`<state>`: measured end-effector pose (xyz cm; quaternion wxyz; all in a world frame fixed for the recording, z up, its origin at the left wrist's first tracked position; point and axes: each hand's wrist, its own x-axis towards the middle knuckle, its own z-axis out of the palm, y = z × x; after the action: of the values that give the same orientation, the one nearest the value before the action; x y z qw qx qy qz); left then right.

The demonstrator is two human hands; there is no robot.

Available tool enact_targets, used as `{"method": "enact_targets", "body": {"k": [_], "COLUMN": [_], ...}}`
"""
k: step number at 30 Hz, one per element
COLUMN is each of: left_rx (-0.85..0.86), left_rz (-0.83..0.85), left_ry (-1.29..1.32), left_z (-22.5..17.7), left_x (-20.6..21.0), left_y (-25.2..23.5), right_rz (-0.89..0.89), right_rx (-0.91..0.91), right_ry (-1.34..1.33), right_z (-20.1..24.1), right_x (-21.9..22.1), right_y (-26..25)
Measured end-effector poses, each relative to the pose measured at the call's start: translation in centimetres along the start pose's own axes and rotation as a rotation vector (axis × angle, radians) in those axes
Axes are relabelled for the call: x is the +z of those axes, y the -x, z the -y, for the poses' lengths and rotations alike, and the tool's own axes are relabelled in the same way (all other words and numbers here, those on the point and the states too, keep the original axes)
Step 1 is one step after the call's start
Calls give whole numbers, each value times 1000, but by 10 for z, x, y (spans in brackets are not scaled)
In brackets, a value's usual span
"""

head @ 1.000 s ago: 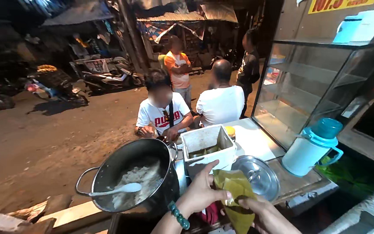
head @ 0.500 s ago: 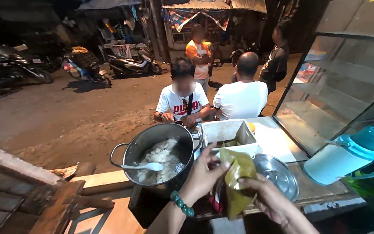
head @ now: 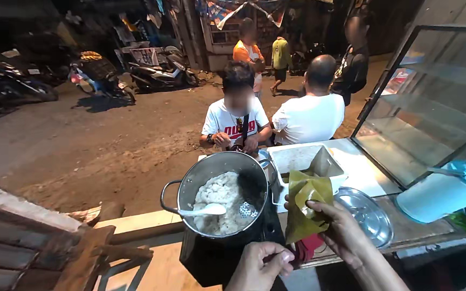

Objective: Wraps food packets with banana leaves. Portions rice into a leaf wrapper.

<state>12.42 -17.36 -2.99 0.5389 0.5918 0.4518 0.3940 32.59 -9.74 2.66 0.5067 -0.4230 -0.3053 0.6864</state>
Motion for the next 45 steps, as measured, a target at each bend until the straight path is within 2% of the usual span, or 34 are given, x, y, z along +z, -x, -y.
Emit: {"method": "enact_targets", "body": {"k": [2, 4, 7, 9, 11, 14, 16, 18, 20, 23, 26, 29, 32, 37, 40, 45], "left_rx": [-18, 6, 139, 191, 152, -43, -225, -511, -752, -862, -808, -530, -368, -521, -460, -481], "left_rz": [-60, -209, -419, -478, -484, -376, -167, 113, 313, 395, 363, 271, 234, 423, 493, 497], "left_ry": [-96, -197, -335, -382, -473, -807, -1108, -1330, -1439, -1426, -1461, -1579, -1593, -1450, -1437, -1321], "left_z": [-5, -21, -41, -56, -71, -93, -100, -95, -77, -69, -92, -96, -85, -71, -56, -27], "left_x": [-16, -32, -60, -74, -85, -114, -140, -154, -153, -148, -147, -151, -142, -115, -114, -124], "left_y": [9, 11, -4, -20, -33, -45, -52, -64, -73, -79, -81, -78, -80, -93, -95, -98], "right_rz": [47, 96, 173, 240, 288, 262, 173, 70, -34, -100, -136, -6, 99, 202, 200, 92], "right_rx": [-61, -91, -62, -26, 9, 6, 16, 52, 78, 108, 85, -33, -238, -556, -723, -758], "right_ry": [109, 220, 338, 384, 407, 360, 234, 81, -46, -164, -169, -86, 43, 200, 331, 419], "right_z": [3, 9, 13, 13, 14, 17, 24, 30, 31, 24, 15, 6, -19, -71, -84, -91], "right_x": [10, 19, 33, 45, 57, 69, 68, 62, 58, 54, 54, 61, 76, 80, 78, 85], "right_y": [3, 2, -4, -12, -24, -52, -74, -93, -109, -132, -145, -145, -138, -132, -134, -128]}}
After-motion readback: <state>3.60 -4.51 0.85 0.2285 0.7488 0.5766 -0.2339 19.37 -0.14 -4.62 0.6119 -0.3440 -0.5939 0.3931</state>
